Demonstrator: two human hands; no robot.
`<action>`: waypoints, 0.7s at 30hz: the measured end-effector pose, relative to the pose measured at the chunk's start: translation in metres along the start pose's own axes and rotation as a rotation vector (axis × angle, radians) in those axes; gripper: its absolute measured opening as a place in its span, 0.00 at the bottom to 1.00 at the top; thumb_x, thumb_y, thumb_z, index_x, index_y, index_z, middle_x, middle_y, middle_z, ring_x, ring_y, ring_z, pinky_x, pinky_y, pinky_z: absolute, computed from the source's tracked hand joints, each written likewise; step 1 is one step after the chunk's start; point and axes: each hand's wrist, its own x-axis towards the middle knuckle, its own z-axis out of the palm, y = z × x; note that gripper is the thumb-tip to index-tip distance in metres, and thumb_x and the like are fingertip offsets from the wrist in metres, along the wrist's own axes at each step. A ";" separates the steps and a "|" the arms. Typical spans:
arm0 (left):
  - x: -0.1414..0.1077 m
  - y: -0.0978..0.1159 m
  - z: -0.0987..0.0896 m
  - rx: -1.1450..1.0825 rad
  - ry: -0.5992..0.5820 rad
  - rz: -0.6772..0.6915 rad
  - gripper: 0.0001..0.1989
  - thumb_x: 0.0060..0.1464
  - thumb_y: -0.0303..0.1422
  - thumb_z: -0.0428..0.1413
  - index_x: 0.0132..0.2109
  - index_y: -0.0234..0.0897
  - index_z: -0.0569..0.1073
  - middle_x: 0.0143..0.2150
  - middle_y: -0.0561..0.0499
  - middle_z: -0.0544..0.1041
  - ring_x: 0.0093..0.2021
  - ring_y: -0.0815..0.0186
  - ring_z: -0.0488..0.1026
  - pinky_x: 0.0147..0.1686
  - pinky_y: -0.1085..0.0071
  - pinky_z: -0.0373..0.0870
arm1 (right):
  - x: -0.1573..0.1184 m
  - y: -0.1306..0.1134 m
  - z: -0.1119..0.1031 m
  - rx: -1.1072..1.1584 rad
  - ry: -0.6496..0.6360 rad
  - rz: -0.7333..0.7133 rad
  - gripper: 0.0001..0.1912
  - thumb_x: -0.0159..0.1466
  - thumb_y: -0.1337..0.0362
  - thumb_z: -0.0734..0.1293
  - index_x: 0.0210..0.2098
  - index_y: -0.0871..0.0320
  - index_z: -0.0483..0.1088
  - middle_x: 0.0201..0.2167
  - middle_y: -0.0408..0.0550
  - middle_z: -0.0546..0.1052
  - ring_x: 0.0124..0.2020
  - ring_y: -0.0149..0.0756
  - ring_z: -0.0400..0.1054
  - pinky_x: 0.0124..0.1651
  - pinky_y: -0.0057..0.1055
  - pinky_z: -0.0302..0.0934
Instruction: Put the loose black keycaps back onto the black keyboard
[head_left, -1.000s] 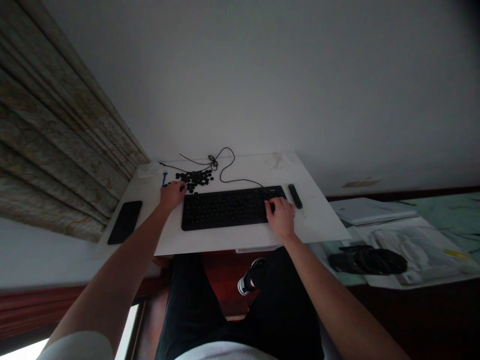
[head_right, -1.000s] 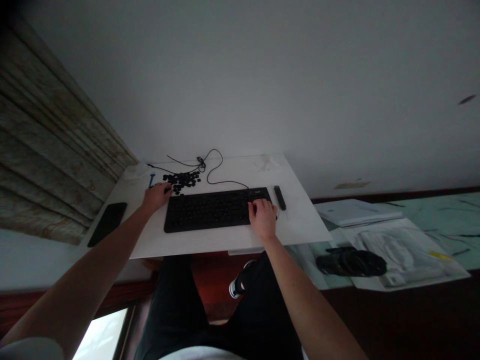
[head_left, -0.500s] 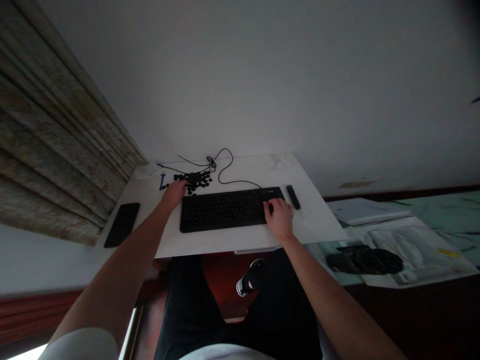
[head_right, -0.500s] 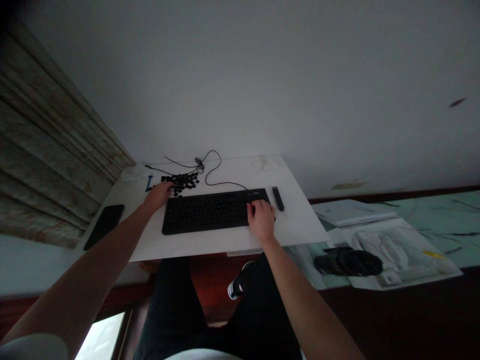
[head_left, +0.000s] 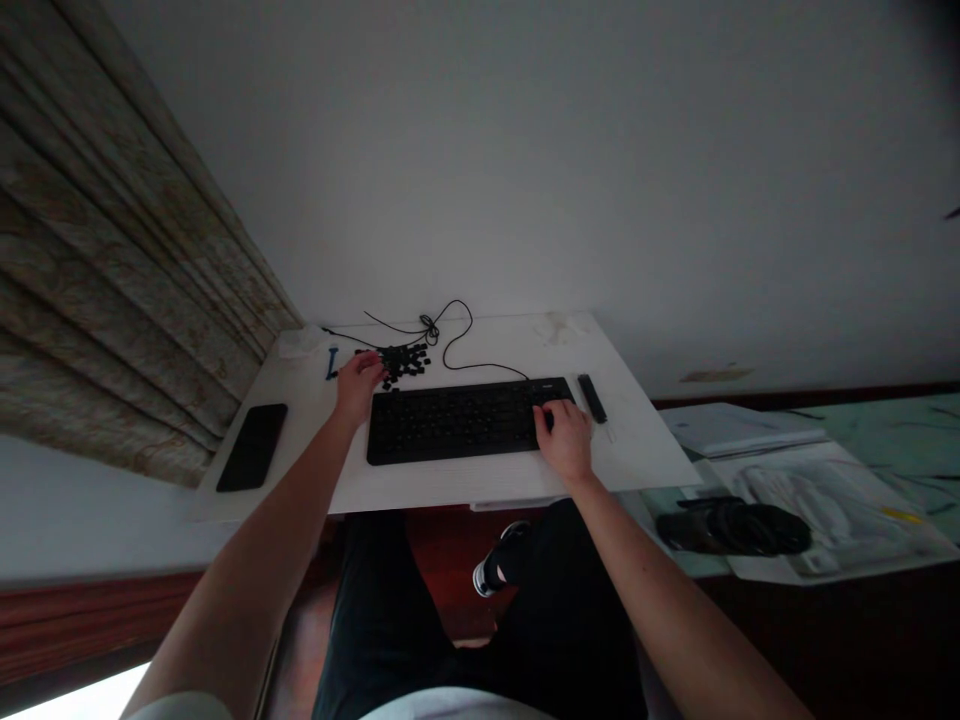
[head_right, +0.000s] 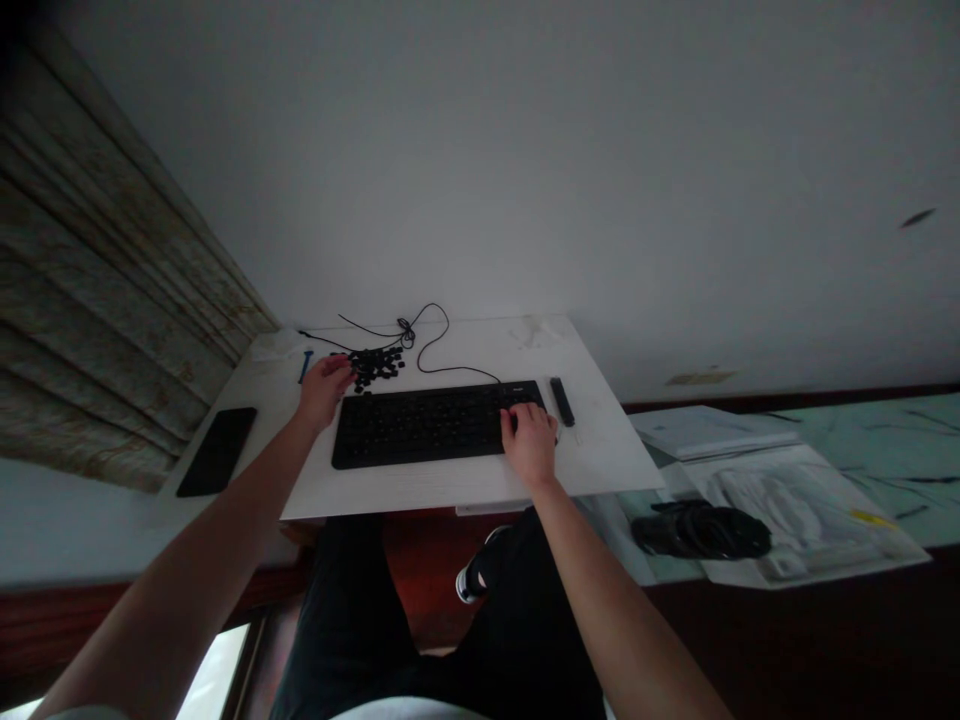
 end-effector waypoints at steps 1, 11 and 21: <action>-0.011 0.001 0.006 -0.158 -0.035 -0.043 0.14 0.50 0.28 0.57 0.47 0.36 0.73 0.46 0.45 0.77 0.47 0.62 0.76 0.53 0.58 0.73 | 0.000 0.000 0.000 0.005 0.001 -0.001 0.14 0.69 0.58 0.57 0.34 0.58 0.70 0.35 0.54 0.75 0.40 0.44 0.66 0.46 0.39 0.52; -0.134 0.032 0.055 -0.825 -0.199 -0.419 0.10 0.54 0.24 0.60 0.44 0.36 0.73 0.42 0.49 0.79 0.51 0.64 0.77 0.60 0.64 0.69 | -0.003 -0.014 -0.012 0.221 0.083 0.059 0.13 0.67 0.56 0.61 0.33 0.57 0.70 0.33 0.53 0.75 0.38 0.43 0.67 0.45 0.40 0.58; -0.170 0.047 0.059 -0.939 -0.234 -0.438 0.15 0.47 0.23 0.66 0.42 0.36 0.74 0.39 0.52 0.79 0.47 0.64 0.78 0.58 0.63 0.69 | -0.018 -0.126 -0.055 1.123 -0.222 0.292 0.17 0.61 0.50 0.69 0.41 0.55 0.72 0.31 0.45 0.75 0.30 0.35 0.69 0.32 0.31 0.62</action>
